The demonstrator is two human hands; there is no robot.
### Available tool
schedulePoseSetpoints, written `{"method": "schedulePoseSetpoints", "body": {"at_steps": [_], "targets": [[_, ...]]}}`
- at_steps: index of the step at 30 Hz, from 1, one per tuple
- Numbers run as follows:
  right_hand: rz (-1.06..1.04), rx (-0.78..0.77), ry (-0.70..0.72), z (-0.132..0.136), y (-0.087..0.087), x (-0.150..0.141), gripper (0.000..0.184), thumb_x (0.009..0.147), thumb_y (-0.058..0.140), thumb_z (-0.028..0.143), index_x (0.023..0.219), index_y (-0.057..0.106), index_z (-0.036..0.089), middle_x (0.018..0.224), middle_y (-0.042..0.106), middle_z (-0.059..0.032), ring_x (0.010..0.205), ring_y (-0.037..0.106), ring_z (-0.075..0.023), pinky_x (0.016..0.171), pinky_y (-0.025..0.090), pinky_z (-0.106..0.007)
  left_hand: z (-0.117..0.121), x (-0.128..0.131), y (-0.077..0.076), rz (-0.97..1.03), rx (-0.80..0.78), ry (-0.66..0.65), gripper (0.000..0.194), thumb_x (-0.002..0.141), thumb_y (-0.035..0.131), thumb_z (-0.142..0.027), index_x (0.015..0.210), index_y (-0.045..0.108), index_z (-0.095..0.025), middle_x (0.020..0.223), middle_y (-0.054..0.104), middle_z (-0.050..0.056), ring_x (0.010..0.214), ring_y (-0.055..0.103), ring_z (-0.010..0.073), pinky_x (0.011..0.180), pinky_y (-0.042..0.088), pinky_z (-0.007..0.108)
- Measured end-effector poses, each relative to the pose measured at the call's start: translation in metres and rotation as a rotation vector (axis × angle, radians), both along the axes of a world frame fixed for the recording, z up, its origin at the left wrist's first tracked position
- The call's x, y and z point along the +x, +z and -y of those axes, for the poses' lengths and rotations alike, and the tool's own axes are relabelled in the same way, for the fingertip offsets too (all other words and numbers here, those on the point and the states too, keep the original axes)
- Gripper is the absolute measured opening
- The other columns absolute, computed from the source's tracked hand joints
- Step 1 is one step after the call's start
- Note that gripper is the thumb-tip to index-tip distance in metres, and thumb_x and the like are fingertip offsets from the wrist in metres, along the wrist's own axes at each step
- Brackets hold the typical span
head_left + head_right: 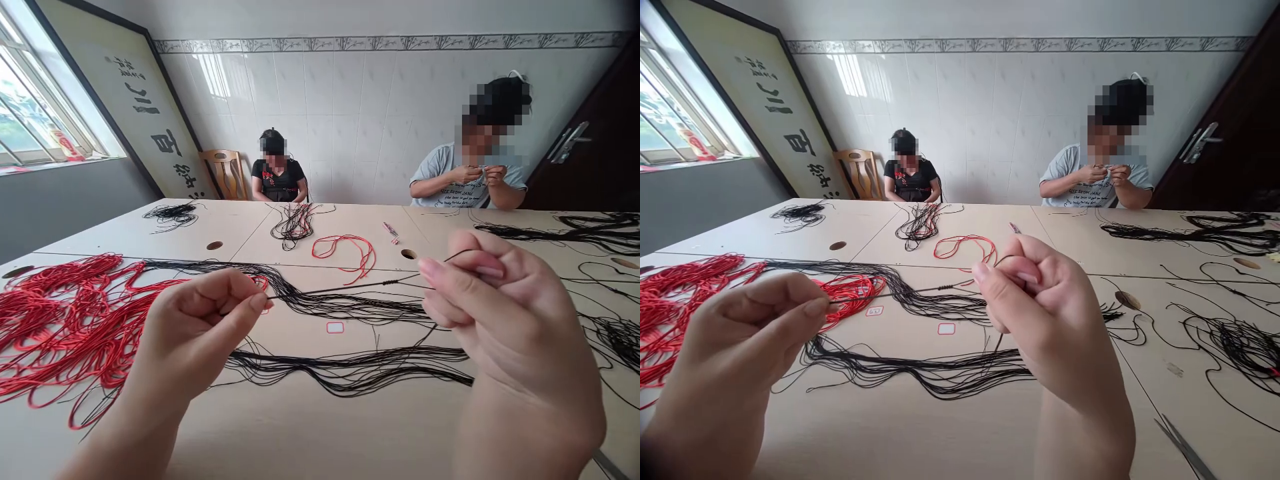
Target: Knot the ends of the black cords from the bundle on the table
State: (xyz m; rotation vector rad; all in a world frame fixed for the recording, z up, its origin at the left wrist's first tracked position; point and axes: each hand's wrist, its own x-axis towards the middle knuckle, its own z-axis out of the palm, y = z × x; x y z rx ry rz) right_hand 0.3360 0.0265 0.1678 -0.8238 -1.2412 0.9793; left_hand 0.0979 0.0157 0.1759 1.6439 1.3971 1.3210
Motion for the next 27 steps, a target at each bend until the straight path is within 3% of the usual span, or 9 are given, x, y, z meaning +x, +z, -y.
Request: {"method": "schedulePoseSetpoints", "body": {"at_steps": [3, 6, 8, 10, 12, 17, 20, 23, 27], "targets": [[0.01, 0.004, 0.039, 0.006, 0.002, 0.001, 0.044, 0.082, 0.064, 0.021, 0.062, 0.024, 0.02, 0.056, 0.024, 0.0063, 0.043, 0.019, -0.0044, 0.042, 0.02, -0.024, -0.002, -0.004, 0.002, -0.038, 0.03, -0.054, 0.027, 0.073, 0.062, -0.025, 0.052, 0.046, -0.017, 0.042, 0.029, -0.007, 0.042, 0.023, 0.0045, 0.039, 0.019, 0.017], [-0.052, 0.036, 0.098, 0.007, 0.003, -0.002, 0.044, 0.083, 0.061, 0.02, 0.062, 0.023, 0.02, 0.056, 0.02, 0.0065, 0.043, 0.017, -0.0044, 0.041, 0.019, -0.023, -0.007, -0.013, 0.003, -0.24, -0.036, -0.328, 0.02, 0.077, 0.057, -0.027, 0.06, 0.056, -0.018, 0.054, 0.047, -0.003, 0.051, 0.041, 0.0075, 0.045, 0.032, 0.017], [-0.086, 0.035, 0.167, 0.004, 0.003, -0.008, 0.044, 0.083, 0.061, 0.021, 0.062, 0.022, 0.02, 0.056, 0.018, 0.0069, 0.042, 0.016, -0.0043, 0.041, 0.017, -0.023, -0.01, -0.019, 0.0, -0.409, -0.055, -0.458, 0.015, 0.079, 0.056, -0.028, 0.086, 0.067, -0.021, 0.085, 0.064, 0.003, 0.078, 0.057, 0.0153, 0.064, 0.044, 0.019], [-0.096, -0.009, 0.28, -0.002, 0.001, -0.016, 0.045, 0.082, 0.061, 0.024, 0.062, 0.021, 0.021, 0.053, 0.015, 0.008, 0.041, 0.013, -0.0039, 0.04, 0.016, -0.023, -0.011, -0.021, -0.004, -0.476, -0.081, -0.43, 0.04, 0.08, 0.055, -0.029, 0.12, 0.057, -0.027, 0.118, 0.059, 0.005, 0.106, 0.053, 0.0226, 0.079, 0.045, 0.024], [-0.1, -0.08, 0.405, -0.009, -0.003, -0.025, 0.047, 0.081, 0.063, 0.029, 0.062, 0.02, 0.021, 0.05, 0.012, 0.0094, 0.039, 0.01, -0.0033, 0.038, 0.014, -0.022, -0.011, -0.018, -0.009, -0.424, -0.094, -0.388, 0.051, 0.082, 0.054, -0.029, 0.132, 0.045, -0.029, 0.128, 0.054, 0.005, 0.117, 0.047, 0.0257, 0.083, 0.046, 0.027], [-0.146, -0.275, 0.613, -0.02, -0.017, -0.046, 0.05, 0.076, 0.064, 0.043, 0.066, 0.018, 0.024, 0.046, 0.008, 0.0123, 0.036, 0.003, -0.0029, 0.033, 0.011, -0.016, -0.008, -0.01, -0.015, -0.212, -0.076, -0.561, 0.038, 0.087, 0.048, -0.025, 0.125, 0.049, -0.025, 0.126, 0.055, 0.004, 0.118, 0.048, 0.0209, 0.094, 0.043, 0.03], [-0.227, -0.355, 0.683, -0.022, -0.026, -0.059, 0.049, 0.074, 0.063, 0.046, 0.068, 0.02, 0.025, 0.047, 0.005, 0.0131, 0.036, 0.0, -0.0023, 0.033, 0.01, -0.013, -0.005, -0.01, -0.016, -0.144, 0.005, -0.672, 0.025, 0.09, 0.04, -0.019, 0.112, 0.052, -0.019, 0.107, 0.061, 0.006, 0.101, 0.057, 0.0151, 0.088, 0.046, 0.027], [-0.334, -0.41, 0.731, -0.021, -0.033, -0.072, 0.047, 0.074, 0.062, 0.044, 0.067, 0.02, 0.025, 0.046, 0.004, 0.0138, 0.035, -0.003, -0.0011, 0.031, 0.006, -0.011, -0.005, -0.013, -0.019, -0.161, 0.253, -0.659, 0.021, 0.087, 0.044, -0.009, 0.105, 0.05, -0.017, 0.093, 0.06, 0.004, 0.086, 0.057, 0.0117, 0.078, 0.048, 0.024], [-0.433, -0.456, 0.673, -0.015, -0.037, -0.085, 0.044, 0.077, 0.059, 0.042, 0.065, 0.02, 0.024, 0.045, 0.003, 0.0137, 0.033, -0.007, -0.0006, 0.029, -0.005, -0.011, -0.012, -0.017, -0.023, -0.292, 0.624, -0.631, 0.031, 0.08, 0.052, -0.001, 0.105, 0.053, -0.019, 0.097, 0.057, 0.005, 0.087, 0.055, 0.0116, 0.078, 0.046, 0.024]]}}
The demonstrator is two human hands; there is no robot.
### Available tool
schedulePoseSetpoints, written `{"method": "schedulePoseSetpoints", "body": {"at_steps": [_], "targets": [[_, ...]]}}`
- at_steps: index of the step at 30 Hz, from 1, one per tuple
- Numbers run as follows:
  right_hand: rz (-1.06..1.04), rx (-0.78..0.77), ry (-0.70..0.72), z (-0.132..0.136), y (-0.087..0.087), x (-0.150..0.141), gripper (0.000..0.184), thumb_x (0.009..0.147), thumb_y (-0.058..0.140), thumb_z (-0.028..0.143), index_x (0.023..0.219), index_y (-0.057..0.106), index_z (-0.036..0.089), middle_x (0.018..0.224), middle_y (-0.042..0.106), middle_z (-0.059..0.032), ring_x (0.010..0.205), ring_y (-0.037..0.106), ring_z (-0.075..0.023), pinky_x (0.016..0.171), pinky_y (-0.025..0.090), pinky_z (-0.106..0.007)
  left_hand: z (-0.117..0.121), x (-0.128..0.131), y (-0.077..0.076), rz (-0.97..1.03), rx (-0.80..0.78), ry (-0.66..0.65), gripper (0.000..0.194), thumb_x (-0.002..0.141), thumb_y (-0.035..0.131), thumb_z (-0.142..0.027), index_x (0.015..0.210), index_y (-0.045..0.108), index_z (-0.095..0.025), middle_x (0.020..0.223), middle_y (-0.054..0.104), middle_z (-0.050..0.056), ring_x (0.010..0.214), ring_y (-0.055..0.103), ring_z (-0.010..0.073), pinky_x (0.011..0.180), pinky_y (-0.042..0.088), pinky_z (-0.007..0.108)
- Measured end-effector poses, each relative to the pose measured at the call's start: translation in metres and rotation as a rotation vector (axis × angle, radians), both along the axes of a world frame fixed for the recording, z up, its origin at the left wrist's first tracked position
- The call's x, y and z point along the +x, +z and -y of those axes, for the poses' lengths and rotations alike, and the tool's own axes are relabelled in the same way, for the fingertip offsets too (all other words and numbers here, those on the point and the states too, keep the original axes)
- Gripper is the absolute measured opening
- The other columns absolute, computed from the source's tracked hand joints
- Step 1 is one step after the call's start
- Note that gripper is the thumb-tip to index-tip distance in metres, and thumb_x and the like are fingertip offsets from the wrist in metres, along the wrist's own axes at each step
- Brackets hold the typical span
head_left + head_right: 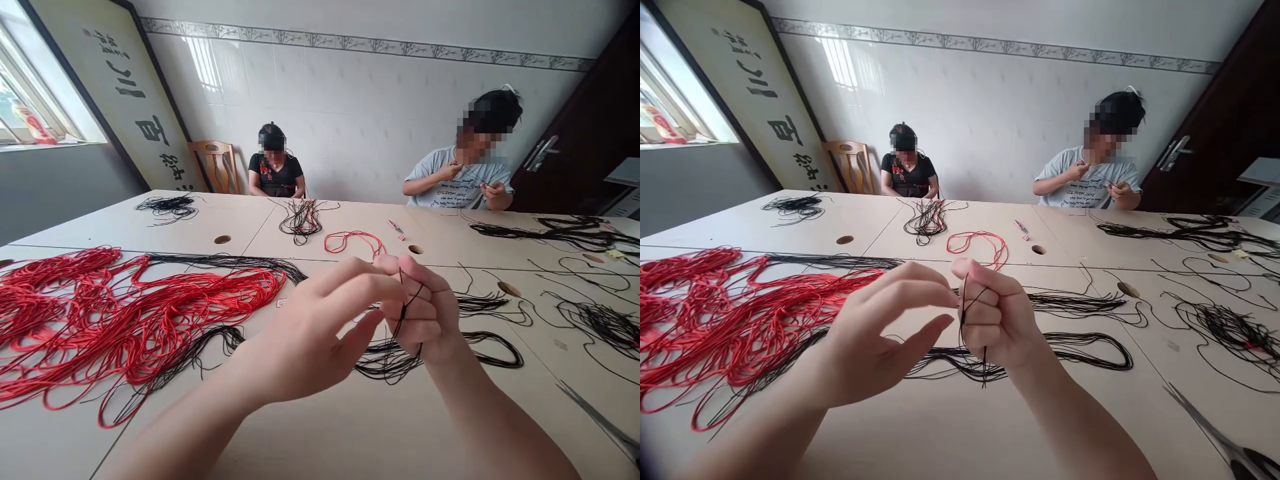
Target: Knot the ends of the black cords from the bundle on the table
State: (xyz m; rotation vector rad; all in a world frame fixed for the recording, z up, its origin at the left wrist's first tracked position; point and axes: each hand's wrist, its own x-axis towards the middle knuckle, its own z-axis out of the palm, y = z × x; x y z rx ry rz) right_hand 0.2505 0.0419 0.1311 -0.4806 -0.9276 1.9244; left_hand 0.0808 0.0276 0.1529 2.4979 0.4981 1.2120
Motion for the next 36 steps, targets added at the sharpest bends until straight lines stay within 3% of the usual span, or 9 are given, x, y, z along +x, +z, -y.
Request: {"method": "schedulePoseSetpoints", "body": {"at_steps": [4, 9, 14, 17, 19, 21, 26, 32, 36], "targets": [[-0.036, -0.047, 0.03, 0.006, -0.001, -0.007, 0.047, 0.08, 0.055, 0.04, 0.062, 0.016, 0.023, 0.045, 0.0, 0.0125, 0.033, -0.009, -0.001, 0.028, -0.008, -0.01, -0.008, -0.005, 0.0, -0.059, 0.108, -0.103, 0.031, 0.08, 0.053, -0.003, 0.105, 0.058, -0.021, 0.096, 0.052, 0.006, 0.084, 0.055, 0.0117, 0.075, 0.047, 0.024], [-0.052, -0.13, 0.231, -0.001, -0.011, -0.006, 0.053, 0.082, 0.055, 0.039, 0.055, 0.013, 0.021, 0.045, 0.003, 0.0111, 0.036, -0.005, -0.0008, 0.025, 0.0, -0.009, -0.016, -0.013, 0.001, -0.077, 0.077, -0.178, 0.025, 0.081, 0.055, -0.006, 0.098, 0.063, -0.021, 0.089, 0.054, 0.004, 0.079, 0.057, 0.0108, 0.075, 0.048, 0.023], [0.015, 0.028, 0.37, -0.014, -0.015, -0.003, 0.039, 0.084, 0.049, 0.044, 0.057, 0.037, 0.018, 0.04, 0.017, 0.0114, 0.031, 0.01, -0.0018, 0.027, 0.022, -0.011, -0.018, -0.011, 0.001, -0.004, 0.045, -0.201, 0.018, 0.079, 0.059, -0.006, 0.09, 0.065, -0.018, 0.09, 0.056, 0.006, 0.08, 0.058, 0.0117, 0.075, 0.048, 0.023], [0.357, 0.254, 0.144, -0.014, -0.011, 0.001, 0.04, 0.089, 0.041, 0.052, 0.074, 0.055, 0.017, 0.064, 0.055, 0.0005, 0.054, 0.051, -0.0079, 0.056, 0.05, -0.021, -0.015, -0.01, 0.007, 0.057, -0.128, -0.134, 0.009, 0.081, 0.058, -0.011, 0.088, 0.062, -0.016, 0.095, 0.058, 0.007, 0.085, 0.058, 0.0137, 0.076, 0.048, 0.025], [0.531, 0.393, -0.159, -0.011, -0.007, 0.005, 0.041, 0.089, 0.04, 0.054, 0.09, 0.06, 0.018, 0.098, 0.061, -0.0056, 0.092, 0.057, -0.0133, 0.087, 0.047, -0.029, -0.014, -0.011, 0.012, 0.039, -0.267, -0.014, 0.006, 0.084, 0.056, -0.017, 0.088, 0.06, -0.016, 0.093, 0.061, 0.006, 0.087, 0.058, 0.0143, 0.077, 0.047, 0.026], [0.533, 0.44, -0.295, -0.006, -0.003, 0.007, 0.044, 0.09, 0.037, 0.055, 0.099, 0.061, 0.019, 0.113, 0.057, -0.0075, 0.109, 0.051, -0.0169, 0.099, 0.038, -0.034, -0.014, -0.014, 0.017, -0.013, -0.38, 0.116, 0.008, 0.085, 0.054, -0.023, 0.087, 0.059, -0.016, 0.086, 0.062, 0.003, 0.084, 0.058, 0.0134, 0.076, 0.046, 0.025], [0.404, 0.433, -0.107, 0.011, 0.004, 0.0, 0.025, 0.086, 0.056, 0.039, 0.102, 0.06, 0.021, 0.102, 0.062, -0.0051, 0.097, 0.057, -0.0152, 0.092, 0.043, -0.032, -0.015, -0.017, 0.024, -0.117, -0.445, 0.221, 0.009, 0.084, 0.054, -0.025, 0.082, 0.059, -0.017, 0.076, 0.063, -0.001, 0.073, 0.057, 0.0098, 0.069, 0.046, 0.023], [0.537, 0.398, -0.124, 0.024, 0.005, -0.01, 0.03, 0.081, 0.065, 0.032, 0.107, 0.053, 0.022, 0.076, 0.057, 0.001, 0.072, 0.055, -0.0101, 0.064, 0.045, -0.022, -0.009, -0.016, 0.025, -0.231, -0.33, 0.29, 0.005, 0.082, 0.053, -0.021, 0.082, 0.058, -0.02, 0.071, 0.06, -0.004, 0.065, 0.052, 0.0087, 0.058, 0.042, 0.022], [0.667, 0.427, -0.226, 0.025, 0.005, -0.007, 0.026, 0.083, 0.061, 0.034, 0.105, 0.053, 0.023, 0.059, 0.036, 0.0073, 0.054, 0.038, -0.0055, 0.05, 0.033, -0.018, -0.005, -0.017, 0.024, -0.231, -0.337, 0.28, 0.009, 0.082, 0.051, -0.022, 0.084, 0.059, -0.019, 0.07, 0.057, -0.001, 0.062, 0.049, 0.0093, 0.054, 0.04, 0.022]]}}
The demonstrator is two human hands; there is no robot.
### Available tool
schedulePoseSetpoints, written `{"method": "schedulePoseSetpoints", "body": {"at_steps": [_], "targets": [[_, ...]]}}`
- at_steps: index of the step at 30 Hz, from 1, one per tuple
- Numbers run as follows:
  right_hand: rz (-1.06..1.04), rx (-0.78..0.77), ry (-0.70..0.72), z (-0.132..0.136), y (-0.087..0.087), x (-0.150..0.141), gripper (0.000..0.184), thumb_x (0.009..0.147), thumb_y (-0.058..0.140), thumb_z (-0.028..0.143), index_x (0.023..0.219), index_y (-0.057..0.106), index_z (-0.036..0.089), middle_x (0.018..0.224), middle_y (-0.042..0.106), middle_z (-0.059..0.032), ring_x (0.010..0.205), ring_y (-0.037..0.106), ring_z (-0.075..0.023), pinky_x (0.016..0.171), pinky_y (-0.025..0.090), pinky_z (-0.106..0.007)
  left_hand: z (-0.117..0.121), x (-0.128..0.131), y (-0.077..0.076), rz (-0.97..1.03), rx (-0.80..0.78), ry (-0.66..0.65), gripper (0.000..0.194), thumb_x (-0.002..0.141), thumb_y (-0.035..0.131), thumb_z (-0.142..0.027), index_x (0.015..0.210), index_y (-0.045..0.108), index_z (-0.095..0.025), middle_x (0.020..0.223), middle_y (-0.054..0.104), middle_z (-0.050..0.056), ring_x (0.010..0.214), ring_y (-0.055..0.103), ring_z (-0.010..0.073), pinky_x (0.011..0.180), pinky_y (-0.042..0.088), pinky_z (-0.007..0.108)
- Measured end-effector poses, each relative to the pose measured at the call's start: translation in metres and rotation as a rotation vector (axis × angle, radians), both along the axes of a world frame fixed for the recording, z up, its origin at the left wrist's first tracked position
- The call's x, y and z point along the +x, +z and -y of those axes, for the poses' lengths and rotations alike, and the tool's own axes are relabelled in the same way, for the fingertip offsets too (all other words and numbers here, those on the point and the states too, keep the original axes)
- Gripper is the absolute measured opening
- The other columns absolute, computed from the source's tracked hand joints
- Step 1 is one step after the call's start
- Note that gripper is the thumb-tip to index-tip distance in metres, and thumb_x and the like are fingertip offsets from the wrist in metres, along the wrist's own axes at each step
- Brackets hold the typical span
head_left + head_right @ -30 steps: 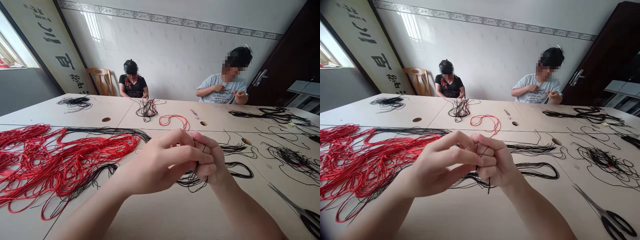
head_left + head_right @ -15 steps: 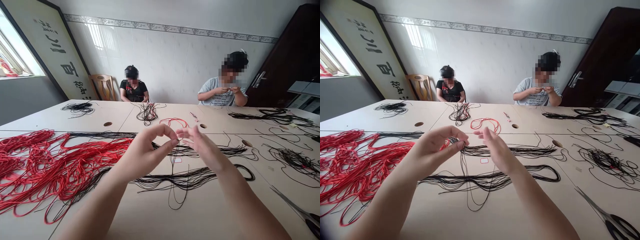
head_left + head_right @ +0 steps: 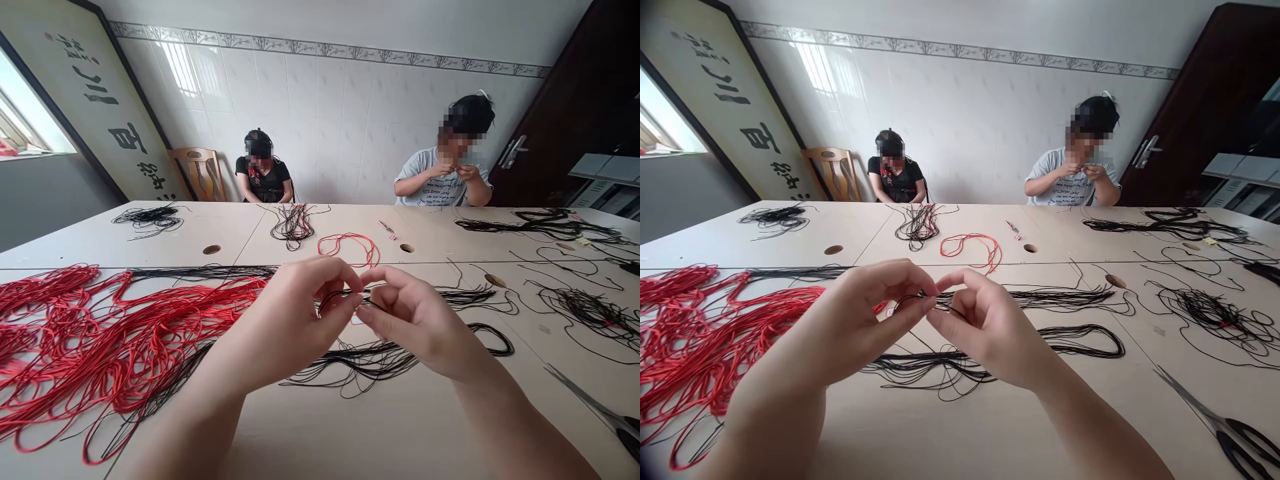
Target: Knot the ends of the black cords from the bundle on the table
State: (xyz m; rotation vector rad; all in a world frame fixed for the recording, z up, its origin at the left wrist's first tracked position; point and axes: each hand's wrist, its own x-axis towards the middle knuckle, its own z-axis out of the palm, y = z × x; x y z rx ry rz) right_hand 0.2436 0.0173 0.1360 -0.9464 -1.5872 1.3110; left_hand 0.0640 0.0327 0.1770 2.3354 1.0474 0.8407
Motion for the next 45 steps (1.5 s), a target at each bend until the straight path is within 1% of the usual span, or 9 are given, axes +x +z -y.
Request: {"method": "schedulePoseSetpoints", "body": {"at_steps": [4, 13, 16, 20, 22, 29, 32, 38, 45], "targets": [[0.095, 0.101, -0.1, 0.002, 0.001, 0.005, 0.015, 0.084, 0.059, 0.033, 0.093, 0.057, 0.021, 0.059, 0.027, 0.0068, 0.052, 0.028, -0.0054, 0.045, 0.026, -0.019, 0.003, -0.003, 0.004, 0.047, -0.102, -0.069, 0.016, 0.083, 0.05, -0.022, 0.096, 0.059, -0.018, 0.071, 0.057, 0.0, 0.06, 0.049, 0.0089, 0.05, 0.038, 0.02], [0.12, 0.129, -0.119, 0.007, 0.012, 0.009, 0.008, 0.086, 0.055, 0.027, 0.084, 0.058, 0.02, 0.06, 0.037, 0.0049, 0.051, 0.034, -0.0056, 0.043, 0.029, -0.018, -0.005, -0.013, 0.007, 0.092, -0.254, -0.13, 0.018, 0.087, 0.047, -0.027, 0.102, 0.056, -0.021, 0.069, 0.05, -0.002, 0.056, 0.04, 0.0073, 0.046, 0.036, 0.017], [0.15, 0.301, -0.17, 0.009, 0.01, 0.01, 0.004, 0.086, 0.055, 0.02, 0.087, 0.059, 0.021, 0.064, 0.046, 0.0035, 0.054, 0.04, -0.0064, 0.046, 0.034, -0.018, -0.008, -0.01, 0.006, 0.077, -0.32, -0.156, 0.018, 0.088, 0.047, -0.031, 0.099, 0.057, -0.021, 0.067, 0.049, -0.003, 0.054, 0.039, 0.0067, 0.045, 0.034, 0.017], [0.222, 0.644, -0.329, 0.01, 0.004, 0.011, 0.013, 0.081, 0.059, 0.011, 0.088, 0.061, 0.023, 0.07, 0.056, 0.0013, 0.064, 0.049, -0.0099, 0.055, 0.04, -0.022, -0.01, -0.003, 0.006, 0.086, -0.394, -0.234, 0.019, 0.087, 0.049, -0.034, 0.09, 0.059, -0.018, 0.062, 0.047, -0.003, 0.054, 0.038, 0.0062, 0.046, 0.033, 0.017], [0.236, 0.707, -0.353, 0.011, 0.002, 0.011, 0.015, 0.08, 0.059, 0.01, 0.088, 0.061, 0.023, 0.071, 0.057, 0.0011, 0.064, 0.05, -0.0106, 0.055, 0.039, -0.024, -0.009, -0.001, 0.006, 0.105, -0.421, -0.254, 0.02, 0.086, 0.049, -0.034, 0.087, 0.059, -0.017, 0.061, 0.046, -0.003, 0.053, 0.037, 0.0061, 0.045, 0.032, 0.017], [0.251, 0.687, -0.345, 0.011, 0.003, 0.013, 0.012, 0.081, 0.06, 0.015, 0.088, 0.061, 0.024, 0.076, 0.059, -0.001, 0.07, 0.053, -0.0138, 0.061, 0.041, -0.028, -0.007, 0.003, 0.003, 0.162, -0.43, -0.247, 0.015, 0.085, 0.05, -0.028, 0.079, 0.057, -0.017, 0.058, 0.041, -0.005, 0.05, 0.033, 0.0058, 0.044, 0.029, 0.018], [0.214, 0.527, -0.252, 0.01, 0.006, 0.016, 0.006, 0.085, 0.057, 0.023, 0.09, 0.061, 0.023, 0.076, 0.058, -0.001, 0.07, 0.053, -0.013, 0.061, 0.042, -0.026, -0.007, 0.003, 0.001, 0.14, -0.357, -0.217, 0.014, 0.085, 0.048, -0.023, 0.077, 0.058, -0.017, 0.059, 0.044, -0.004, 0.053, 0.036, 0.0069, 0.047, 0.032, 0.019], [0.214, 0.163, -0.051, 0.001, 0.011, 0.018, 0.026, 0.089, 0.05, 0.038, 0.075, 0.057, 0.018, 0.069, 0.051, 0.0, 0.066, 0.045, -0.0107, 0.059, 0.038, -0.024, -0.01, 0.004, -0.006, 0.009, -0.195, -0.16, 0.014, 0.083, 0.047, -0.019, 0.074, 0.059, -0.019, 0.061, 0.049, -0.004, 0.055, 0.039, 0.0079, 0.049, 0.034, 0.02], [0.205, 0.167, -0.051, -0.007, 0.008, 0.017, 0.022, 0.086, 0.054, 0.035, 0.076, 0.06, 0.017, 0.07, 0.053, 0.0002, 0.068, 0.046, -0.0108, 0.061, 0.038, -0.023, -0.014, 0.005, -0.013, -0.053, -0.121, -0.114, 0.019, 0.086, 0.045, -0.025, 0.073, 0.058, -0.02, 0.061, 0.049, -0.003, 0.057, 0.04, 0.0092, 0.049, 0.033, 0.021]]}}
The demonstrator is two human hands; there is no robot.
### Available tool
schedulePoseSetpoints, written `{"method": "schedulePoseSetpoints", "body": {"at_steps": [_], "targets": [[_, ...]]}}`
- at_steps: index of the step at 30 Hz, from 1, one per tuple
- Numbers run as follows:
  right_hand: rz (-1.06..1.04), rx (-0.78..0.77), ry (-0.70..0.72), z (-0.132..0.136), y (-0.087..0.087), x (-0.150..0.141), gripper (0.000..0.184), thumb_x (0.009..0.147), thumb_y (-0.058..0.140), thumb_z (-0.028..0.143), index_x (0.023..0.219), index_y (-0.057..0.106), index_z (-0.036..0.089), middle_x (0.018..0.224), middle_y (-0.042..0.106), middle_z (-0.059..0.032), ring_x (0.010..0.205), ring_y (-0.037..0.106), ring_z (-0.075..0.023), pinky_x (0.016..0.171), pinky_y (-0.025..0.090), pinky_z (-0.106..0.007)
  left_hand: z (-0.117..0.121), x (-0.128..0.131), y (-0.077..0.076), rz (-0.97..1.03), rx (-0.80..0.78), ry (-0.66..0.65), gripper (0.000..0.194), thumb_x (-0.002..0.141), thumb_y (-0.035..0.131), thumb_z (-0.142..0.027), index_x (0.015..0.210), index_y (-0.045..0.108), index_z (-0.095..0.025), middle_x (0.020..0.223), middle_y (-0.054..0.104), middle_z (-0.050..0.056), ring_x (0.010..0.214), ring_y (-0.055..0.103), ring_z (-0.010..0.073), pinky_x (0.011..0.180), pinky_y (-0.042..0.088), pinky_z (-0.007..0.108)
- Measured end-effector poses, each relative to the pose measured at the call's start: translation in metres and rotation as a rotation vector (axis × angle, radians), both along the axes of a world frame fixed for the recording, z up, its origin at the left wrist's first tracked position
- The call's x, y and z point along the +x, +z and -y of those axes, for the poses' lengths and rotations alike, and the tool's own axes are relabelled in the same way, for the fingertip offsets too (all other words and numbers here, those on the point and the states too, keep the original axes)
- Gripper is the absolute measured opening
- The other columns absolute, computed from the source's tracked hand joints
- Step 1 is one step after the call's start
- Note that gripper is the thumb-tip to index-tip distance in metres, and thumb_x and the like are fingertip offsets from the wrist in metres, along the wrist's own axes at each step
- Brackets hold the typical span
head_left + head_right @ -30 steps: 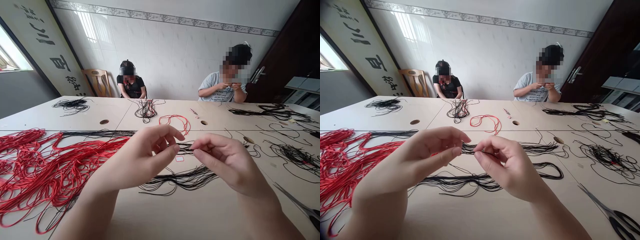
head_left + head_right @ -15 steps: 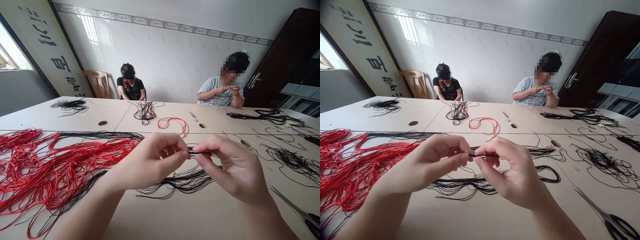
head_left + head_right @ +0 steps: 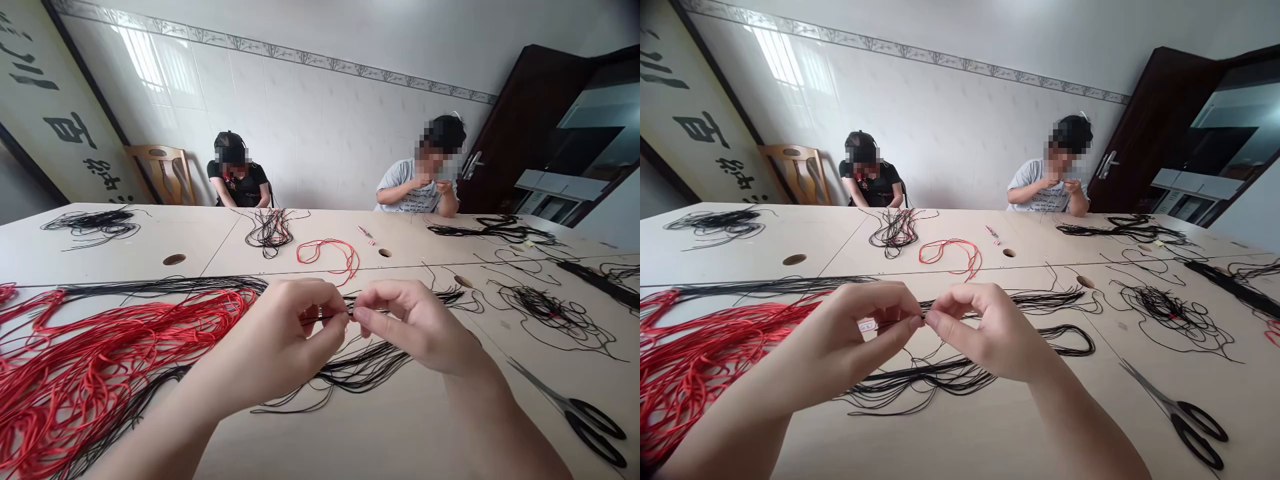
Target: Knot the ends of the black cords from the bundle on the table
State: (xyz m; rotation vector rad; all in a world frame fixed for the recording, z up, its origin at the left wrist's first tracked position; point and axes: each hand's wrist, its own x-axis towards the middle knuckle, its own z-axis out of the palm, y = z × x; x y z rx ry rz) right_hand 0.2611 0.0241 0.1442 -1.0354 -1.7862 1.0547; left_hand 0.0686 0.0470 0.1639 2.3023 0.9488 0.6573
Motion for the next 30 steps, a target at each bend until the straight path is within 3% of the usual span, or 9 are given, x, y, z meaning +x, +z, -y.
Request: {"method": "schedulePoseSetpoints", "body": {"at_steps": [11, 16, 18, 23, 27, 30], "targets": [[-0.125, 0.034, -0.084, -0.001, 0.01, 0.026, 0.019, 0.083, 0.059, 0.028, 0.068, 0.06, 0.017, 0.063, 0.046, 0.0012, 0.062, 0.041, -0.0099, 0.057, 0.033, -0.025, 0.0, -0.006, 0.013, 0.035, 0.017, 0.011, 0.02, 0.085, 0.05, -0.032, 0.076, 0.062, -0.019, 0.059, 0.048, -0.003, 0.055, 0.04, 0.0089, 0.049, 0.034, 0.02], [-0.369, 0.061, -0.165, -0.005, 0.014, 0.06, 0.009, 0.078, 0.063, 0.023, 0.07, 0.065, 0.019, 0.061, 0.048, 0.0006, 0.058, 0.042, -0.0097, 0.055, 0.033, -0.028, -0.002, -0.014, 0.019, 0.083, 0.007, 0.048, 0.019, 0.084, 0.053, -0.031, 0.073, 0.063, -0.019, 0.056, 0.045, -0.003, 0.051, 0.037, 0.007, 0.044, 0.031, 0.017], [-0.481, 0.079, -0.254, -0.006, 0.017, 0.077, 0.007, 0.076, 0.061, 0.02, 0.071, 0.065, 0.019, 0.058, 0.045, 0.0009, 0.054, 0.039, -0.0088, 0.051, 0.029, -0.029, -0.003, -0.017, 0.022, 0.097, 0.003, 0.067, 0.018, 0.083, 0.054, -0.031, 0.074, 0.063, -0.019, 0.053, 0.042, -0.004, 0.049, 0.034, 0.0063, 0.041, 0.028, 0.017], [-0.588, 0.261, -0.622, -0.002, 0.026, 0.115, 0.018, 0.072, 0.056, 0.015, 0.054, 0.052, 0.016, 0.055, 0.037, 0.0006, 0.051, 0.038, -0.0081, 0.047, 0.019, -0.032, -0.004, -0.024, 0.026, 0.113, -0.044, 0.116, 0.021, 0.082, 0.054, -0.035, 0.076, 0.064, -0.017, 0.052, 0.043, -0.004, 0.047, 0.035, 0.005, 0.038, 0.028, 0.017], [-0.604, 0.412, -0.819, 0.0, 0.026, 0.132, 0.015, 0.067, 0.058, 0.013, 0.054, 0.051, 0.017, 0.055, 0.04, -0.0002, 0.048, 0.037, -0.0078, 0.047, 0.017, -0.035, -0.011, -0.035, 0.023, 0.157, 0.084, 0.145, 0.03, 0.082, 0.048, -0.038, 0.076, 0.066, -0.015, 0.052, 0.048, -0.007, 0.047, 0.043, 0.0014, 0.04, 0.026, 0.015], [-0.619, 0.474, -0.876, 0.001, 0.024, 0.136, 0.015, 0.065, 0.058, 0.01, 0.054, 0.052, 0.017, 0.055, 0.043, -0.001, 0.047, 0.038, -0.0078, 0.047, 0.016, -0.035, -0.019, -0.046, 0.02, 0.126, 0.188, 0.018, 0.036, 0.089, 0.037, -0.032, 0.082, 0.067, -0.013, 0.051, 0.049, -0.01, 0.044, 0.043, -0.0015, 0.04, 0.018, 0.016]]}}
